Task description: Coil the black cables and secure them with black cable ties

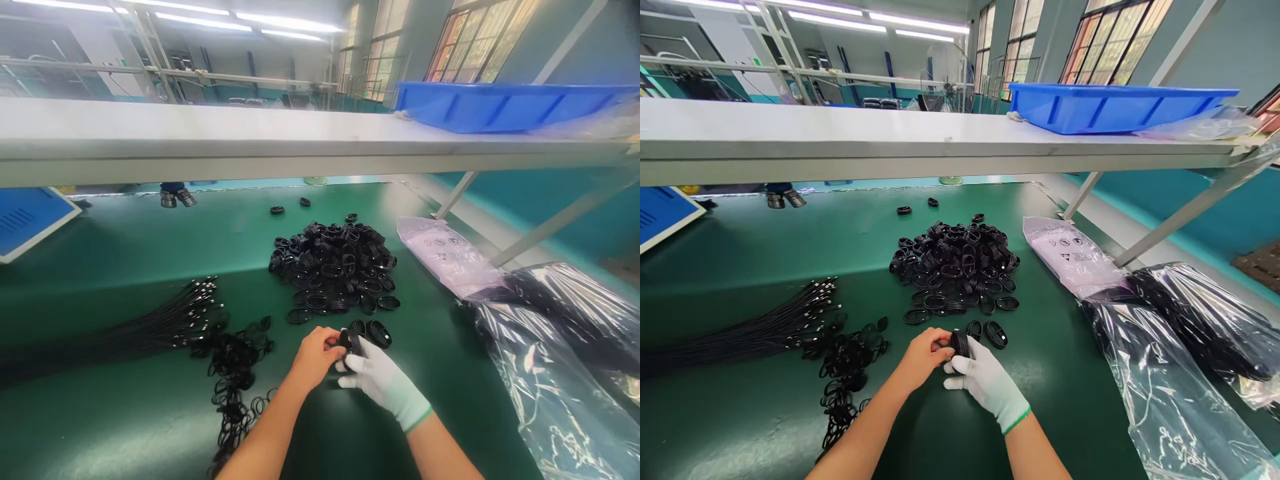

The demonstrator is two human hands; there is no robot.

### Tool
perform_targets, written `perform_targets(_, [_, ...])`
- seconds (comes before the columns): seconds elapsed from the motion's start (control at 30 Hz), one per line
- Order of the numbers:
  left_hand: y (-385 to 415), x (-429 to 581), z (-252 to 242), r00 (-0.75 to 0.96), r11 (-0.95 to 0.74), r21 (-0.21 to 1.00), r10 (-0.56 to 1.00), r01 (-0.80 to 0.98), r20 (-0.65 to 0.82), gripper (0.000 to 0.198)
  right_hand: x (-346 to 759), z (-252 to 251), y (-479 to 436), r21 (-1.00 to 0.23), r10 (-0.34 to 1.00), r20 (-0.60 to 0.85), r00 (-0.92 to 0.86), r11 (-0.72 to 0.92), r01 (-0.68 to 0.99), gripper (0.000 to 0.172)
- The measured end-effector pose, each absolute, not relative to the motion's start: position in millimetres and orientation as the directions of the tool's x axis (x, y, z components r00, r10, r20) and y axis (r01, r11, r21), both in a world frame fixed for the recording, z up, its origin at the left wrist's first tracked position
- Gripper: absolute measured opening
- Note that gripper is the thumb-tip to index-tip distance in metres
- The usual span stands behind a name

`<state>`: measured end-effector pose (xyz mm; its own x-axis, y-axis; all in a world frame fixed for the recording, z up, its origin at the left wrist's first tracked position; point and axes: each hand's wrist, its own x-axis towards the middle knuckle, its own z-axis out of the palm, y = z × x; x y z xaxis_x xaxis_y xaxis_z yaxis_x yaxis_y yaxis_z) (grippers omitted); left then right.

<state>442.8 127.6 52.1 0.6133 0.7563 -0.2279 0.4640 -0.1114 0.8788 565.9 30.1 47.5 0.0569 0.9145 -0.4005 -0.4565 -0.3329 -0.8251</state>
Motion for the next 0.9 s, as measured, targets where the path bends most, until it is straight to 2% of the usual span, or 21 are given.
perform_targets(0.13, [105.9, 435.8, 74.9, 0.562, -0.188, 0.866, 0.818, 0.464, -0.123, 0.034, 567.2, 45.0, 20.2, -0.798, 0.916, -0.401, -0.027, -0.364, -0.481, 0.059])
perform_targets(0.3, [74.1, 446.1, 86.3, 0.572, -0.304, 0.821, 0.819, 0.483, -0.033, 0.047, 575.3, 59.1, 0.4, -0.729, 0.899, -0.365, -0.243, -0.438, -0.526, 0.035])
perform_targets(0.37, [63.9, 450.0, 88.0, 0.557, -0.327, 0.809, 0.830, 0.488, -0.001, 0.049, 580.1, 66.8, -7.0, -0.679, 0.883, -0.335, -0.328, -0.468, -0.566, 0.033])
perform_targets(0.63, [42.8, 452.4, 93.9, 0.400, -0.320, 0.821, 0.908, 0.472, 0.125, 0.042, 581.4, 73.8, -19.8, -0.489, 0.853, -0.242, -0.462, -0.519, -0.701, 0.035])
perform_targets(0.7, [42.4, 450.7, 94.1, 0.375, -0.311, 0.824, 0.918, 0.474, 0.130, 0.041, 581.2, 76.9, -19.0, -0.444, 0.836, -0.241, -0.493, -0.546, -0.710, 0.044])
perform_targets(0.8, [41.7, 448.9, 92.9, 0.344, -0.284, 0.829, 0.931, 0.481, 0.118, 0.040, 580.9, 80.3, -16.7, -0.405, 0.796, -0.296, -0.528, -0.605, -0.685, 0.061])
perform_targets(0.9, [40.4, 447.8, 91.6, 0.317, -0.240, 0.837, 0.945, 0.493, 0.084, 0.038, 577.5, 75.9, -14.7, -0.427, 0.795, -0.371, -0.480, -0.606, -0.672, 0.056])
